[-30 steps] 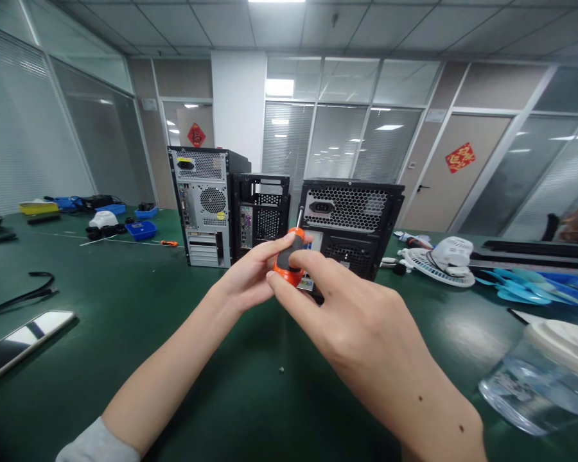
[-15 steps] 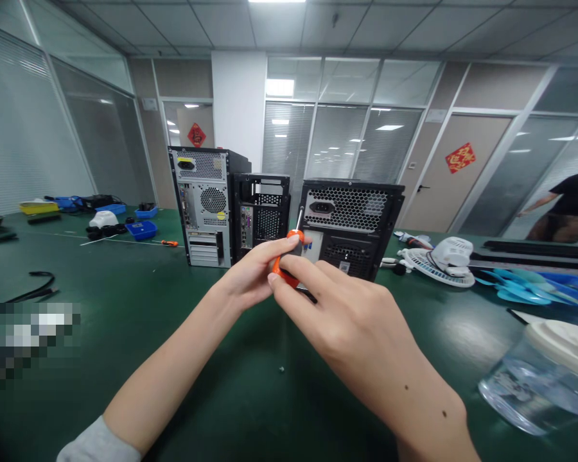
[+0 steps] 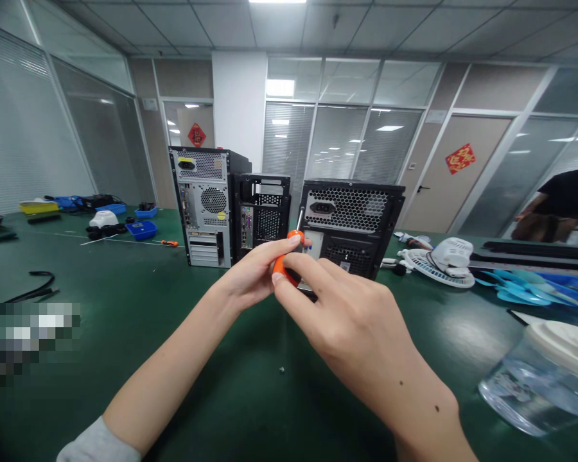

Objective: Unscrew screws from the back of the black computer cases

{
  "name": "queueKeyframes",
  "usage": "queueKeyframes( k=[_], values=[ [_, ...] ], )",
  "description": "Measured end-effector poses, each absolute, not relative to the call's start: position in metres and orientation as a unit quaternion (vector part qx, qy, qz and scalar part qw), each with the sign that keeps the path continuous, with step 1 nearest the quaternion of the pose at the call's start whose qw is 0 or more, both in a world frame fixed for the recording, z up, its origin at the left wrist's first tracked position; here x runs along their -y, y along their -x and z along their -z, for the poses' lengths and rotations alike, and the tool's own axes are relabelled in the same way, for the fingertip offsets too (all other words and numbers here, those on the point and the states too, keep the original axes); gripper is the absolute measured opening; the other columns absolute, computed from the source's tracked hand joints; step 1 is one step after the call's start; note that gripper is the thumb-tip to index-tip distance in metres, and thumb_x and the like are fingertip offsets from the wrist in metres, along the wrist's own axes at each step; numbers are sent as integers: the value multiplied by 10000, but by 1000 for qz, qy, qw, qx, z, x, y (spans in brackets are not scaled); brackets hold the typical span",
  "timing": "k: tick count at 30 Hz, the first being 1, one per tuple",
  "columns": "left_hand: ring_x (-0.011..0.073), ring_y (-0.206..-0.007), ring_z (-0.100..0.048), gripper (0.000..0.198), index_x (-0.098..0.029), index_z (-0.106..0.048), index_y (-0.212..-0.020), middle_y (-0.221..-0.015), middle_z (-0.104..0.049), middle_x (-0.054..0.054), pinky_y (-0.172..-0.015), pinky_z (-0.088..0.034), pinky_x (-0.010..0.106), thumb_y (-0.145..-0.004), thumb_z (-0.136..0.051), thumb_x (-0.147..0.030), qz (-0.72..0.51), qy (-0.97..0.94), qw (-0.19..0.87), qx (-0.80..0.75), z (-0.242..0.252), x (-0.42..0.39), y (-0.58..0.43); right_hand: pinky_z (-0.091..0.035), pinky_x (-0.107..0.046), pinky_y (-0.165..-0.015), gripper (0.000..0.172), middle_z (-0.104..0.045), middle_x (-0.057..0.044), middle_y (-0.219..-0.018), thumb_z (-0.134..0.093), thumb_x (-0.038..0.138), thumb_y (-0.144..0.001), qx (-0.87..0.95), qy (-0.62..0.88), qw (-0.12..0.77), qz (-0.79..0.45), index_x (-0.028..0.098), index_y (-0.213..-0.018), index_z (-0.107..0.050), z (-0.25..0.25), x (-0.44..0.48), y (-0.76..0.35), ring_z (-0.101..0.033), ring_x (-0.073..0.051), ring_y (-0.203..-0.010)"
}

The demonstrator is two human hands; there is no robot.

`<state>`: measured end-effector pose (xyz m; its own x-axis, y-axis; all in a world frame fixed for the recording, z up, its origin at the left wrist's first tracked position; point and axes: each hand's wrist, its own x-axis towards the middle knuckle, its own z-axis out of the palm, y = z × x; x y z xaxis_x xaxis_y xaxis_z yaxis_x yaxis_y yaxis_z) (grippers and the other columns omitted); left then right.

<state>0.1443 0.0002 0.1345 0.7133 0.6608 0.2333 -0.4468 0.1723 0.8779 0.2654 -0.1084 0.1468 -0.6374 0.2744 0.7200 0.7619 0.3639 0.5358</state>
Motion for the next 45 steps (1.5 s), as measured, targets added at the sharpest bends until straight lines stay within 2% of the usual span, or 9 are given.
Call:
queueKeyframes(
  k=[11,24,28,39,45],
  values=[
    [51,-561,-473,266,-145,-645,-917,-681,-525,-31,-564,-386,203,-768,-670,-363,-366,-516,767,-107,-137,2,-141,-391,-269,-545,250,-658,-94,-1016,-639,1,-755,767,336,274,472,109,-974,-588,-148,108,-262,-577,-140,-703],
    [64,-583,-512,181,-153,-644,-888,-687,-573,-23,-634,-423,211,-801,-626,-311,-362,-472,798,-96,-138,2,-143,-304,-268,-498,37,-652,-46,-814,-616,113,-826,743,362,257,501,138,-830,-588,-152,109,-260,-522,-107,-593],
    [66,-562,-515,131,-145,-633,-862,-656,-559,-23,-605,-433,204,-831,-582,-261,-355,-462,806,-101,-139,2,-143,-292,-260,-483,121,-628,-35,-761,-605,158,-848,732,364,263,513,151,-748,-537,-152,109,-259,-491,-98,-551],
    [88,-605,-555,139,-132,-643,-845,-684,-595,6,-623,-440,218,-846,-565,-247,-354,-454,811,-106,-139,3,-143,-289,-239,-464,173,-536,-4,-704,-558,212,-878,720,374,268,520,182,-736,-465,-150,106,-261,-455,-93,-533],
    [96,-636,-575,161,-138,-654,-882,-716,-619,17,-653,-447,225,-853,-560,-266,-361,-454,809,-93,-135,-1,-144,-285,-254,-463,197,-542,-18,-683,-562,234,-870,709,385,270,525,177,-700,-481,-150,106,-260,-492,-105,-550]
  ],
)
